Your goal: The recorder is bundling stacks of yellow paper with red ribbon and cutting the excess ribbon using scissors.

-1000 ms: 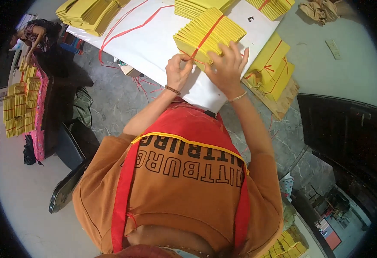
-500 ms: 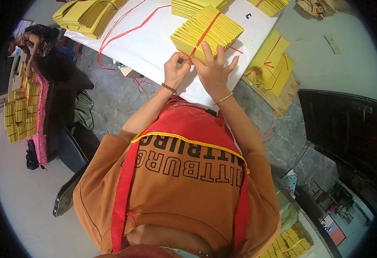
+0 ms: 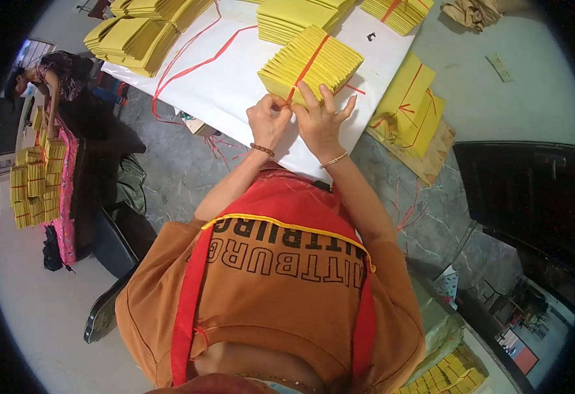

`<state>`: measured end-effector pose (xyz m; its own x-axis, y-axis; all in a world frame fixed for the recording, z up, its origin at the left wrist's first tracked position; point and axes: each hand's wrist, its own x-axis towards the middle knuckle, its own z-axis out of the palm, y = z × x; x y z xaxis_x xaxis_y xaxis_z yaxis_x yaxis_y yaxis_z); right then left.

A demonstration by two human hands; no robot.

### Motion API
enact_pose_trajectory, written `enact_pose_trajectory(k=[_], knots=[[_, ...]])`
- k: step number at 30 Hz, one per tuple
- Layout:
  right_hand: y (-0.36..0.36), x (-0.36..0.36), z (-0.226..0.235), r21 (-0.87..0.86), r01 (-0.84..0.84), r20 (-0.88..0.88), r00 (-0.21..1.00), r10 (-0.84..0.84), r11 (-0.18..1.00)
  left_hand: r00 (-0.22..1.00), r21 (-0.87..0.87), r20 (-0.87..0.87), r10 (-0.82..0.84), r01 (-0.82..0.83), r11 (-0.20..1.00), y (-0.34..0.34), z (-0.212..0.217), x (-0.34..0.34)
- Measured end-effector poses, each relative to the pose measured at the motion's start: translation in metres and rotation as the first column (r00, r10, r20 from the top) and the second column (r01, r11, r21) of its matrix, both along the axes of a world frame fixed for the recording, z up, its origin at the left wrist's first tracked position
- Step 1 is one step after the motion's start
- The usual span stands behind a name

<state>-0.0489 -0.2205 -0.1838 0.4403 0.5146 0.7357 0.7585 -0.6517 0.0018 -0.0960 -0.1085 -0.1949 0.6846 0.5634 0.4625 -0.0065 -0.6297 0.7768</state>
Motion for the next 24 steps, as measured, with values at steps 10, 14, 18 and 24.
enact_pose_trajectory(k=[10,14,18,24], knots=[[-0.011,0.004,0.005,-0.001,-0.039,-0.068,0.997,0.039,0.999,0.993,-0.332,0.018,0.113,-0.1,0.938,0.059,-0.022,-0.001],[-0.019,-0.002,0.031,0.035,-0.224,-0.197,0.954,0.227,0.974,1.0,-0.361,0.009,-0.009,0.012,0.933,0.069,0.004,-0.012],[-0.027,0.011,0.025,0.505,-0.137,-0.292,0.902,0.318,0.852,0.981,-0.536,0.134,-0.144,0.193,0.822,0.072,0.018,0.017],[-0.028,0.048,0.013,0.76,0.368,-0.65,0.441,0.62,0.535,0.848,-0.858,0.08,-0.524,0.326,0.396,0.068,0.011,0.055]])
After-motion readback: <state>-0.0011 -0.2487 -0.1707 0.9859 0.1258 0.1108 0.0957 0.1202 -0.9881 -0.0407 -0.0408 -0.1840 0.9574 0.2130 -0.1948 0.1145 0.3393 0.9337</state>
